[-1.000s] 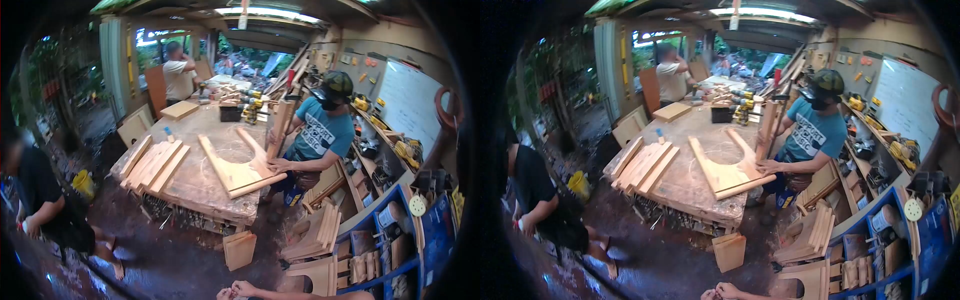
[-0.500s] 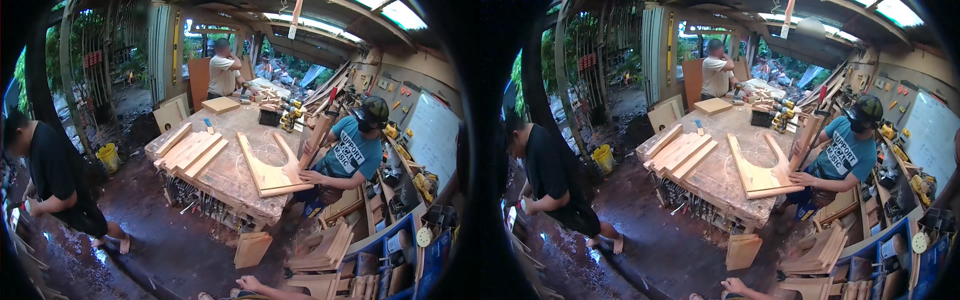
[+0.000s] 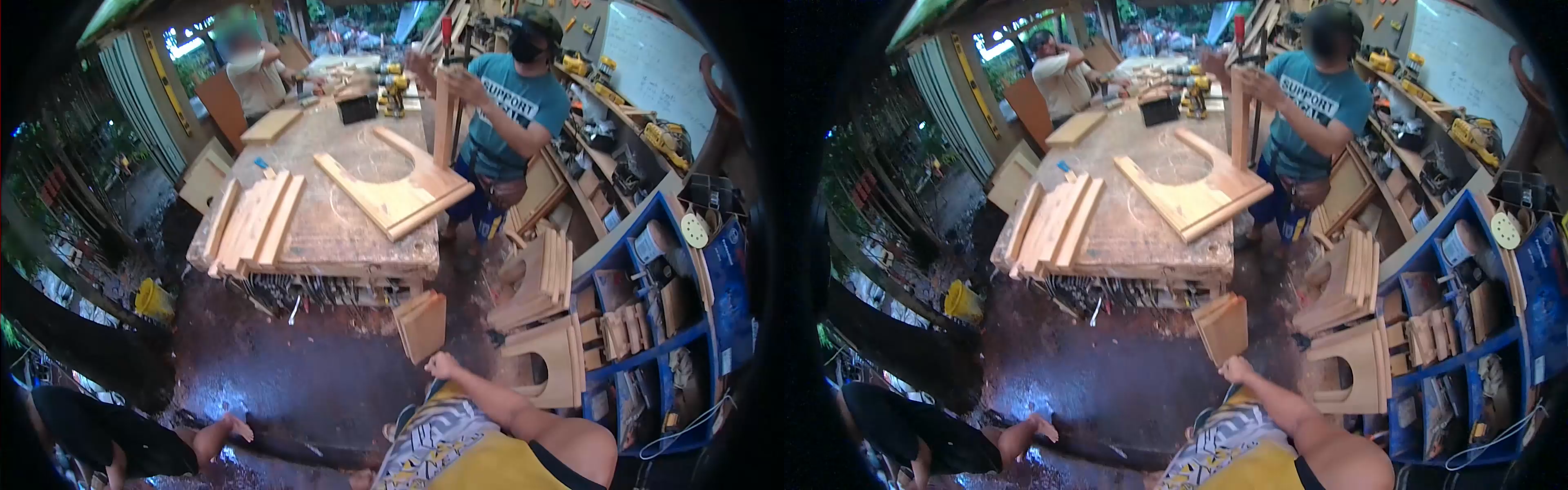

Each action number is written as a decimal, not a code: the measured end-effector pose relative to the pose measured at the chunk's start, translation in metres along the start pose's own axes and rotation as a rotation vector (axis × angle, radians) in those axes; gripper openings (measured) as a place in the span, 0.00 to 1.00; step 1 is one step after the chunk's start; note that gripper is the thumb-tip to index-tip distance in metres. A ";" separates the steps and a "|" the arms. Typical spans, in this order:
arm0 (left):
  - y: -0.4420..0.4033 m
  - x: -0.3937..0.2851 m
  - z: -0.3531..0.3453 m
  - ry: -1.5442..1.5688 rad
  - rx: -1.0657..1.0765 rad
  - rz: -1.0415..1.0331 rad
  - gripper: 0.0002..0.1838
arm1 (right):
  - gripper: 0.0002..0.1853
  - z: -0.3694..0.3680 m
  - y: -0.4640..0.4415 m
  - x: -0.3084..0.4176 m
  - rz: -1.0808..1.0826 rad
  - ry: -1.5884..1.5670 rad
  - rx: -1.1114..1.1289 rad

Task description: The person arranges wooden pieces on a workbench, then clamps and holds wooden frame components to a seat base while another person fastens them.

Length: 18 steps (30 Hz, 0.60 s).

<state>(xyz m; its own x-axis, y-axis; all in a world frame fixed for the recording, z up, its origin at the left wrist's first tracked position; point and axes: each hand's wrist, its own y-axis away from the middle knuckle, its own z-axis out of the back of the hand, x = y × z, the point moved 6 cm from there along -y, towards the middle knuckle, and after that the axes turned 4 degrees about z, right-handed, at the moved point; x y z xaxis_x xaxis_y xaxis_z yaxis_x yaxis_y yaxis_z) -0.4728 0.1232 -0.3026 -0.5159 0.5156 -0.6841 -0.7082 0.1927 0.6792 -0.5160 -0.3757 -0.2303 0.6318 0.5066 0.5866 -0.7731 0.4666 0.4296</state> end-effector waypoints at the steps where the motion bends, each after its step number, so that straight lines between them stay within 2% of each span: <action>1: 0.000 -0.014 -0.007 -0.238 0.202 -0.288 0.34 | 0.15 0.009 -0.004 0.004 -0.019 0.014 0.116; 2: 0.006 -0.025 -0.020 -0.361 0.382 -0.594 0.35 | 0.16 0.018 -0.012 0.011 -0.023 0.044 0.293; 3: -0.023 -0.022 -0.028 0.204 0.317 -0.546 0.37 | 0.17 0.030 -0.021 0.019 -0.022 0.079 0.469; 4: -0.059 -0.011 -0.028 0.221 0.375 -0.344 0.29 | 0.18 0.058 -0.041 0.034 0.207 0.231 0.270; 5: -0.077 -0.019 -0.023 0.248 0.104 -0.108 0.23 | 0.20 0.086 -0.058 0.052 0.445 0.378 0.064; 6: -0.084 -0.047 -0.021 0.114 0.005 0.028 0.21 | 0.21 0.124 -0.080 0.066 0.446 -0.014 -0.173; 7: -0.092 -0.073 -0.020 0.071 -0.065 -0.032 0.22 | 0.19 0.160 -0.101 0.081 0.277 -0.587 -0.042; 9: -0.099 -0.122 -0.030 0.185 -0.119 -0.001 0.24 | 0.18 0.253 -0.099 0.139 0.437 -1.203 -0.143; 11: -0.102 -0.160 -0.050 0.151 -0.161 0.010 0.22 | 0.17 0.317 -0.106 0.162 0.639 -1.058 -0.443; 12: -0.103 -0.174 -0.067 0.176 -0.170 0.001 0.20 | 0.13 0.332 -0.113 0.160 0.604 -1.006 -0.527; 13: -0.106 -0.195 -0.084 0.204 -0.179 -0.023 0.18 | 0.13 0.330 -0.127 0.151 0.610 -1.027 -0.517; 15: -0.095 -0.238 -0.135 0.272 -0.157 -0.018 0.17 | 0.09 0.318 -0.154 0.123 0.507 -0.828 -0.608; 17: -0.067 -0.306 -0.184 0.190 -0.090 -0.073 0.13 | 0.10 0.299 -0.156 0.116 0.438 -0.908 -0.527; 18: -0.061 -0.342 -0.190 0.016 -0.078 -0.264 0.10 | 0.09 0.282 -0.163 0.104 0.432 -0.826 -0.559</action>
<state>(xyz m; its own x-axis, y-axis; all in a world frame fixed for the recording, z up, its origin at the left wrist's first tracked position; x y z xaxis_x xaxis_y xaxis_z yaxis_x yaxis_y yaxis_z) -0.3448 -0.2233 -0.1600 -0.3155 0.4423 -0.8395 -0.8540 0.2535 0.4544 -0.3403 -0.6035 -0.0462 -0.0820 0.1606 0.9836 -0.6545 0.7356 -0.1747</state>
